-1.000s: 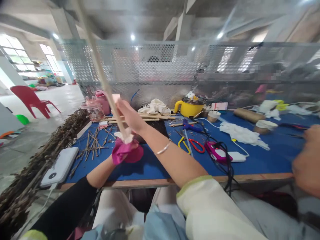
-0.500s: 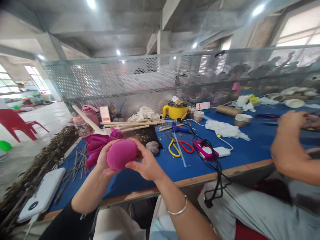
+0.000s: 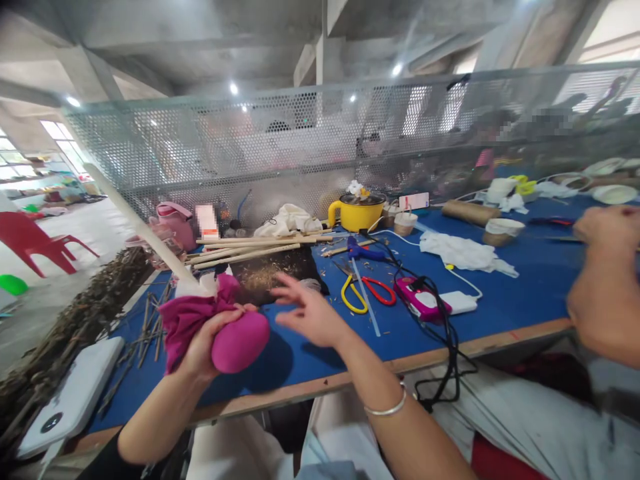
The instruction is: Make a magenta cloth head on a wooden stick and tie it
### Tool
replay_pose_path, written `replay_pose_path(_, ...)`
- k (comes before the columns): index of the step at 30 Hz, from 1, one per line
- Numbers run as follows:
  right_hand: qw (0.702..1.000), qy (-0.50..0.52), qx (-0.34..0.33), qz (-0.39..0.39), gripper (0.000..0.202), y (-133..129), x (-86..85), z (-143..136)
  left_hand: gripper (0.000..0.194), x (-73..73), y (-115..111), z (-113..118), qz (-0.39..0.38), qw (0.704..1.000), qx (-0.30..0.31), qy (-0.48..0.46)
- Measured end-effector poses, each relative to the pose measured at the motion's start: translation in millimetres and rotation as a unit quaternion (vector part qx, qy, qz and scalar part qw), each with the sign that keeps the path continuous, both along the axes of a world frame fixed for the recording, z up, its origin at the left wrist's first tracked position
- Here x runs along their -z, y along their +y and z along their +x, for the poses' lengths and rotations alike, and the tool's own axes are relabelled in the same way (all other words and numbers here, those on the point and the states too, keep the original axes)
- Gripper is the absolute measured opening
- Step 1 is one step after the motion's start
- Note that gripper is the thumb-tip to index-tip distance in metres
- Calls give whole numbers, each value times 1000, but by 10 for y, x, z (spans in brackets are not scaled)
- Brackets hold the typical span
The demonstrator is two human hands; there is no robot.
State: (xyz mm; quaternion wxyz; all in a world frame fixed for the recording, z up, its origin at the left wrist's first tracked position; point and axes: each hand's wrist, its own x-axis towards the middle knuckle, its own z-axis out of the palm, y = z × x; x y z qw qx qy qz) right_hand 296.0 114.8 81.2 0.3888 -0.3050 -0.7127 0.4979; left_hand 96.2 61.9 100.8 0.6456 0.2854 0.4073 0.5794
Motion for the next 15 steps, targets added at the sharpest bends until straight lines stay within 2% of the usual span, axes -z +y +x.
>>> replay_pose_path(1,994,-48,92,31,76,97,-32,70,11,44,-8,-18,3,1000,2,12)
replay_pose_path(3,954,-167,233,92,74,273,-71,150,13,125,-31,-54,12,999,6,33)
replay_pose_path(5,920,-271,257,120,65,382,-65,157,15,184,-77,-81,9,999,22,41)
replay_pose_path(7,917,-302,232,119,44,398,-38,141,16,213,-150,-93,-2,997,50,50)
replay_pose_path(9,940,-269,184,101,36,335,-22,140,14,209,-232,-91,-2,997,63,46)
replay_pose_path(12,991,-128,22,23,46,172,-38,152,12,162,-315,-69,27,997,76,7)
replay_pose_path(14,995,-9,-85,-58,52,64,-53,125,15,132,-322,-52,56,994,99,-1)
replay_pose_path(15,989,31,-113,-90,53,15,-55,98,13,125,-314,-48,69,991,110,14)
